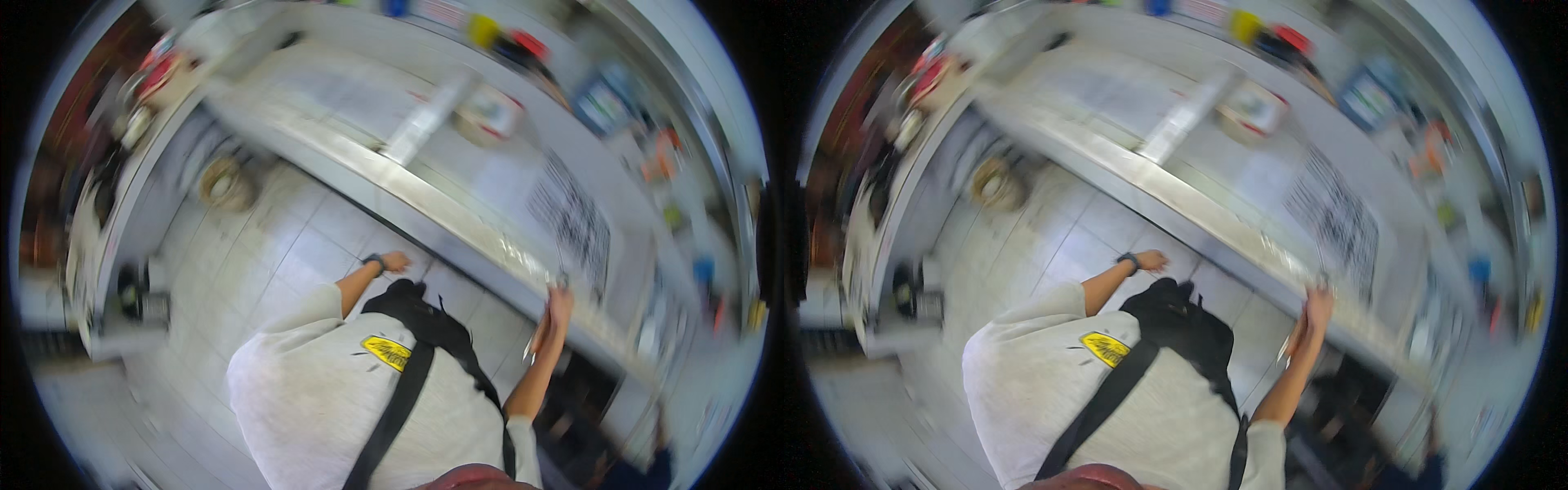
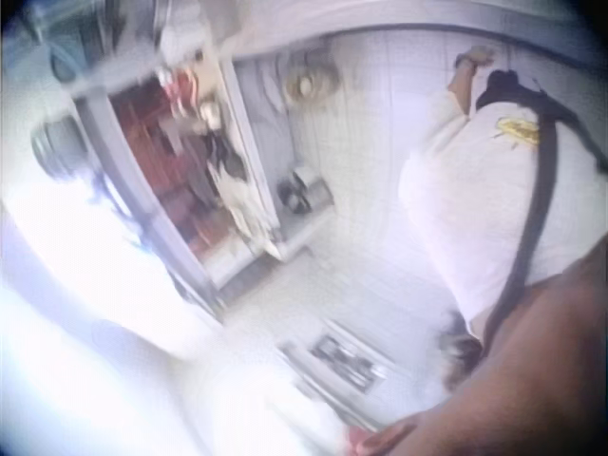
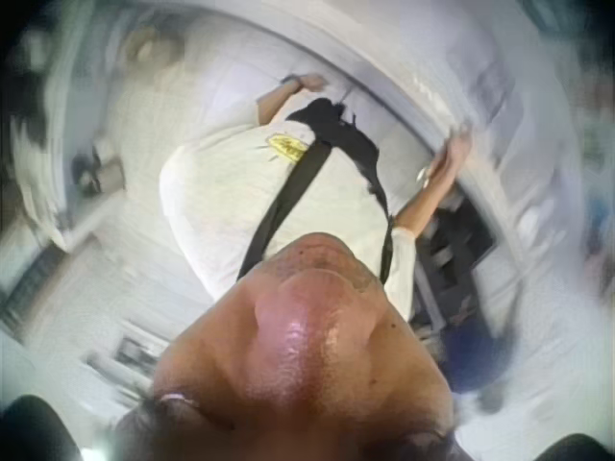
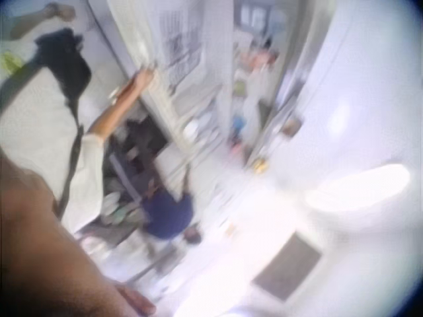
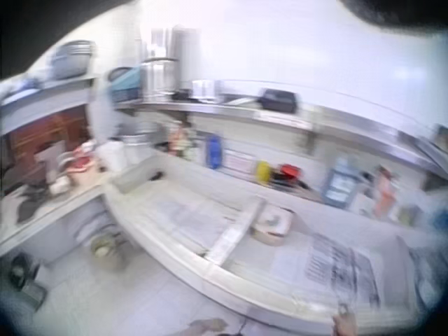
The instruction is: The person scrubs a metal wire rack in a commercial kitchen sink using a steel wool pad and running water. They repeatedly scrub the grid surface and rinse the rack to remove debris.
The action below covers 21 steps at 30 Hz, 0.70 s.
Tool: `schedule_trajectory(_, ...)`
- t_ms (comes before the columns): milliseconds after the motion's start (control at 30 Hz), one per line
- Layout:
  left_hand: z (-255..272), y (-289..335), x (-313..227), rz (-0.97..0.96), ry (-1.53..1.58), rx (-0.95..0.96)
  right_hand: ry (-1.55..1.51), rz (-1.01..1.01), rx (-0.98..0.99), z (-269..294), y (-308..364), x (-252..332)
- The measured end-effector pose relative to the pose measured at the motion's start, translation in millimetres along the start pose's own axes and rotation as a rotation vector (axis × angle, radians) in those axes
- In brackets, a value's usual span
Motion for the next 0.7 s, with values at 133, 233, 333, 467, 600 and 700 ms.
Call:
schedule_trajectory(133, 13.5, 22.6, -160.8, -0.041, 0.434, 0.104, -0.046, -0.1, 0.06, 34.2, -65.5, -32.6)
schedule_trajectory(233, 11.9, 25.7, -123.7, 0.052, 0.604, -0.115, -0.105, -0.048, 0.101, 25.4, -121.2, -42.7)
schedule_trajectory(333, -48.9, 59.1, 17.0, 0.233, -0.117, -0.345, -0.097, -0.143, 0.239, -3.6, -152.2, -64.2)
schedule_trajectory(467, -153.8, 147.2, 90.6, 0.813, -0.096, -0.44, -0.08, -0.234, 0.389, -2.0, -192.5, -70.7)
schedule_trajectory(600, -289.1, 198.7, 71.3, 1.051, 0.56, -0.456, -0.148, -0.061, 0.388, 13.9, -212.6, -52.4)
schedule_trajectory(700, -349.3, 178.5, 33.2, 1.053, 0.813, -0.448, -0.189, -0.159, 0.454, -7.1, -214.9, -76.7)
Point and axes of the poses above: each hand's wrist, its own y-axis away from the middle knuckle, its own z-axis out of the back of the hand, x = y × z, the point moved 6 cm from there along -y, towards the middle knuckle, and after that the axes turned 3 degrees about -z, right-handed, at the moved point
